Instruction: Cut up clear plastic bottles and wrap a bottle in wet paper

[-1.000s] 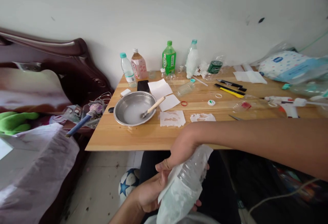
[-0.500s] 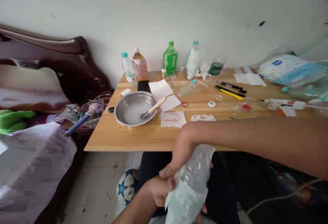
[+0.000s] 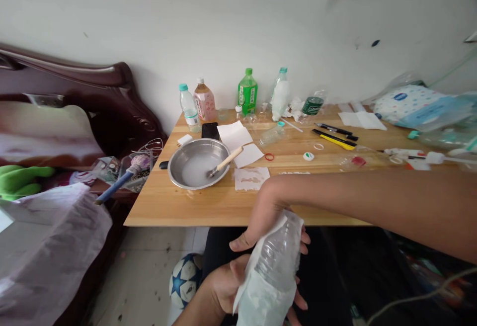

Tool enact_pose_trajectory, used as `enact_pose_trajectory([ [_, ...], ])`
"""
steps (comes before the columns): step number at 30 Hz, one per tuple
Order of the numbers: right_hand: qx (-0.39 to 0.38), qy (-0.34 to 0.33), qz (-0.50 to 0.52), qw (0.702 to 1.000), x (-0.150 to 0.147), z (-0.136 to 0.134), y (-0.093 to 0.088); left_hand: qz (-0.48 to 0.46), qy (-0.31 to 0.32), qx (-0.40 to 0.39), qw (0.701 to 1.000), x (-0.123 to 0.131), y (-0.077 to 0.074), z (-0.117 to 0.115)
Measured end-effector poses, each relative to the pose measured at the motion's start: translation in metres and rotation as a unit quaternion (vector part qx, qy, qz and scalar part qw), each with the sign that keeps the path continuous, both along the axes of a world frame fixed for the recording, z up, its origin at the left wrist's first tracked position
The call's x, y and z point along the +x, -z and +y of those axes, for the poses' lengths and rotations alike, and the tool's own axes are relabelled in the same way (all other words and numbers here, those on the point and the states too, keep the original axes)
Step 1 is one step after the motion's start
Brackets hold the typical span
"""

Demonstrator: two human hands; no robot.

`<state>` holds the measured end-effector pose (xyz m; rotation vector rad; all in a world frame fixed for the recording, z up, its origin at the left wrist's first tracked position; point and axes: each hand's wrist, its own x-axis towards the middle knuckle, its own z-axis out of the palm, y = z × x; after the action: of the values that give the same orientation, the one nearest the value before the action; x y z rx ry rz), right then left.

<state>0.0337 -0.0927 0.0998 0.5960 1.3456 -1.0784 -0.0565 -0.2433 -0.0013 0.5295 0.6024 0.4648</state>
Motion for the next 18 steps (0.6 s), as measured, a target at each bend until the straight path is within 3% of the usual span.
enact_pose_trajectory([
  [2, -0.044, -0.025, 0.013, 0.999, 0.001, 0.003, 0.0, -0.091, 0.035, 0.006, 0.995, 0.001, 0.003, 0.001],
  [4, -0.054, -0.018, -0.008, 0.998, 0.001, 0.004, -0.002, -0.115, 0.015, 0.006, 0.993, 0.003, 0.01, 0.001],
  [10, 0.085, 0.061, 0.108, 0.989, 0.0, 0.008, -0.01, -0.128, -0.013, 0.027, 0.991, -0.003, 0.026, -0.005],
  [14, 0.004, 0.0, 0.024, 1.0, -0.002, 0.01, -0.011, -0.149, -0.016, 0.048, 0.988, -0.01, 0.036, -0.007],
  [16, 0.012, -0.009, 0.018, 1.0, 0.001, 0.011, -0.021, -0.174, -0.017, 0.05, 0.983, -0.014, 0.042, -0.009],
  [18, 0.106, 0.018, 0.043, 0.993, 0.013, 0.016, -0.041, -0.201, -0.025, 0.046, 0.978, -0.018, 0.046, -0.013],
])
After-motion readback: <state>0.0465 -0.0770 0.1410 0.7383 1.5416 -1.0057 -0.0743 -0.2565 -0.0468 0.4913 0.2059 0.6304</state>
